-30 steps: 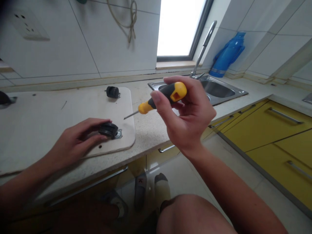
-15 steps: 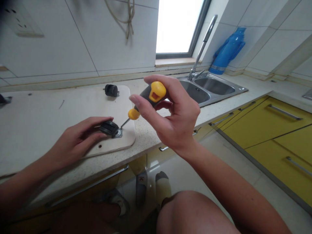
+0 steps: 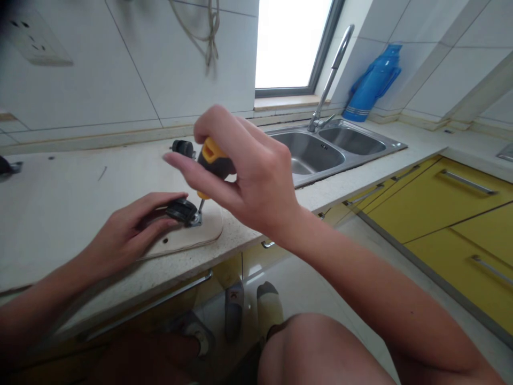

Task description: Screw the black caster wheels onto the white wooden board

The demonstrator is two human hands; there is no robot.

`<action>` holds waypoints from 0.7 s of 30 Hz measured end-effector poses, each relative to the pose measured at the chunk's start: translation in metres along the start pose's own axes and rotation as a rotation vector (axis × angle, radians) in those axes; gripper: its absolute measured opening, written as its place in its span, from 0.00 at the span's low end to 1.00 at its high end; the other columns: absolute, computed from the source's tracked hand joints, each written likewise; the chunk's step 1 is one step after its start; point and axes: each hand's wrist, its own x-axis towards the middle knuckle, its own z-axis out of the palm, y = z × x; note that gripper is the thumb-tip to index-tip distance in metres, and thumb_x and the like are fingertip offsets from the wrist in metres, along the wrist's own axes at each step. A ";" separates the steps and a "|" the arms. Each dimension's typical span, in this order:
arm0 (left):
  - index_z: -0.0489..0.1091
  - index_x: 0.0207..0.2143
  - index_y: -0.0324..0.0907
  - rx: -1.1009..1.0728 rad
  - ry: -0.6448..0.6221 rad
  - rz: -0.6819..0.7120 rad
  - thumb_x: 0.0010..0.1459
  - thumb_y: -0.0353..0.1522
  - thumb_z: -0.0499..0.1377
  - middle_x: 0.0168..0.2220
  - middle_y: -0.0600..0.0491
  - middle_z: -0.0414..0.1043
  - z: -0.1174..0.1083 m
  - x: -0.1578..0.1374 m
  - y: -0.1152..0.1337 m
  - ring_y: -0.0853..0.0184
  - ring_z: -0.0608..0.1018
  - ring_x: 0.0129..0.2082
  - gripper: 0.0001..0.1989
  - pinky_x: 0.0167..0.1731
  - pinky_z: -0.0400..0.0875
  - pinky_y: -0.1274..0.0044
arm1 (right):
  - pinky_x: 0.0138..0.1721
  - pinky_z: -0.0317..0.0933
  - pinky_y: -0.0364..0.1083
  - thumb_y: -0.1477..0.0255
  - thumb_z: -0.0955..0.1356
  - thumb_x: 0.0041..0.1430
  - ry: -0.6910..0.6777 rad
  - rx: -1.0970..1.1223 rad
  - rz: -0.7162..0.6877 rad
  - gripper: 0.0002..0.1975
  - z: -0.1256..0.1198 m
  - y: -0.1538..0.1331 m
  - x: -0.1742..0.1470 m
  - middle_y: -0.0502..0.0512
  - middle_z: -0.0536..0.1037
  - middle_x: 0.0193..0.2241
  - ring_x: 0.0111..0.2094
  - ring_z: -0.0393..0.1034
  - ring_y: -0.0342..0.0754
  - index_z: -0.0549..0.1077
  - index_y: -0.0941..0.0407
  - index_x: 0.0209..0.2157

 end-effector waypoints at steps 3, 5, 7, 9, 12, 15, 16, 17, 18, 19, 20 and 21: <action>0.75 0.70 0.56 0.004 0.011 0.019 0.78 0.41 0.63 0.60 0.50 0.85 0.001 -0.001 -0.001 0.52 0.88 0.54 0.21 0.61 0.86 0.56 | 0.38 0.63 0.40 0.57 0.76 0.73 -0.286 -0.021 0.010 0.15 -0.008 -0.008 0.026 0.45 0.78 0.34 0.32 0.68 0.36 0.76 0.54 0.44; 0.75 0.70 0.56 -0.004 0.011 0.020 0.78 0.41 0.63 0.60 0.50 0.85 0.002 -0.002 -0.001 0.53 0.88 0.54 0.21 0.61 0.86 0.57 | 0.39 0.63 0.39 0.59 0.77 0.70 -0.466 0.026 0.057 0.14 -0.013 -0.013 0.041 0.44 0.80 0.34 0.32 0.71 0.36 0.78 0.52 0.49; 0.74 0.70 0.55 -0.017 0.008 0.016 0.78 0.41 0.63 0.60 0.50 0.85 0.003 -0.002 -0.001 0.53 0.89 0.54 0.21 0.61 0.86 0.57 | 0.39 0.64 0.39 0.60 0.79 0.67 -0.517 0.031 0.088 0.14 -0.016 -0.015 0.052 0.43 0.77 0.28 0.31 0.73 0.37 0.79 0.52 0.46; 0.74 0.69 0.55 -0.027 0.005 0.013 0.78 0.40 0.63 0.61 0.49 0.84 0.003 -0.002 -0.001 0.52 0.89 0.55 0.21 0.61 0.86 0.56 | 0.39 0.64 0.38 0.55 0.78 0.66 -0.504 0.012 0.114 0.16 -0.015 -0.016 0.061 0.42 0.71 0.22 0.31 0.76 0.38 0.79 0.54 0.39; 0.74 0.69 0.54 -0.030 0.005 0.008 0.78 0.41 0.63 0.60 0.49 0.84 0.004 -0.002 -0.001 0.52 0.89 0.54 0.21 0.61 0.87 0.55 | 0.43 0.67 0.40 0.46 0.72 0.70 -0.495 0.057 0.169 0.26 -0.013 -0.015 0.074 0.42 0.71 0.22 0.36 0.82 0.39 0.79 0.56 0.33; 0.73 0.69 0.53 -0.032 0.002 -0.002 0.78 0.41 0.63 0.59 0.48 0.85 0.004 -0.003 -0.001 0.51 0.90 0.52 0.21 0.58 0.88 0.55 | 0.44 0.70 0.42 0.50 0.75 0.67 -0.500 0.047 0.155 0.25 -0.009 -0.017 0.087 0.41 0.69 0.21 0.36 0.83 0.39 0.77 0.57 0.28; 0.73 0.69 0.53 -0.032 0.001 -0.006 0.78 0.41 0.63 0.59 0.47 0.85 0.004 -0.004 -0.001 0.51 0.90 0.51 0.21 0.57 0.88 0.55 | 0.43 0.70 0.41 0.53 0.78 0.64 -0.532 0.011 0.134 0.22 -0.008 -0.018 0.092 0.41 0.68 0.20 0.34 0.82 0.39 0.77 0.57 0.28; 0.73 0.69 0.53 -0.030 0.000 -0.012 0.78 0.41 0.63 0.59 0.47 0.85 0.004 -0.004 -0.001 0.51 0.90 0.51 0.21 0.57 0.88 0.55 | 0.42 0.70 0.40 0.58 0.80 0.61 -0.597 -0.040 0.121 0.18 -0.007 -0.019 0.096 0.40 0.68 0.20 0.32 0.80 0.38 0.79 0.56 0.30; 0.73 0.68 0.53 -0.025 0.000 -0.017 0.78 0.41 0.62 0.58 0.47 0.85 0.004 -0.004 -0.001 0.51 0.90 0.50 0.20 0.56 0.88 0.55 | 0.41 0.69 0.40 0.63 0.82 0.59 -0.683 -0.088 0.105 0.13 -0.007 -0.019 0.101 0.40 0.70 0.21 0.31 0.77 0.36 0.81 0.55 0.34; 0.73 0.68 0.52 -0.019 0.000 -0.021 0.78 0.42 0.63 0.58 0.47 0.85 0.004 -0.004 -0.001 0.51 0.90 0.50 0.20 0.56 0.88 0.55 | 0.40 0.68 0.40 0.67 0.83 0.58 -0.779 -0.136 0.078 0.12 -0.006 -0.020 0.106 0.39 0.73 0.24 0.31 0.75 0.36 0.83 0.53 0.40; 0.73 0.68 0.52 -0.014 0.001 -0.025 0.78 0.42 0.63 0.57 0.47 0.85 0.005 -0.005 -0.001 0.51 0.90 0.49 0.20 0.55 0.88 0.54 | 0.40 0.67 0.40 0.67 0.82 0.59 -0.861 -0.201 0.047 0.14 -0.004 -0.020 0.110 0.39 0.75 0.27 0.32 0.74 0.36 0.83 0.52 0.46; 0.73 0.68 0.52 -0.012 0.002 -0.029 0.78 0.42 0.63 0.57 0.47 0.85 0.005 -0.005 -0.001 0.51 0.90 0.49 0.20 0.55 0.88 0.54 | 0.41 0.66 0.40 0.65 0.81 0.63 -0.895 -0.286 0.013 0.14 -0.003 -0.019 0.113 0.40 0.76 0.29 0.35 0.74 0.37 0.83 0.51 0.49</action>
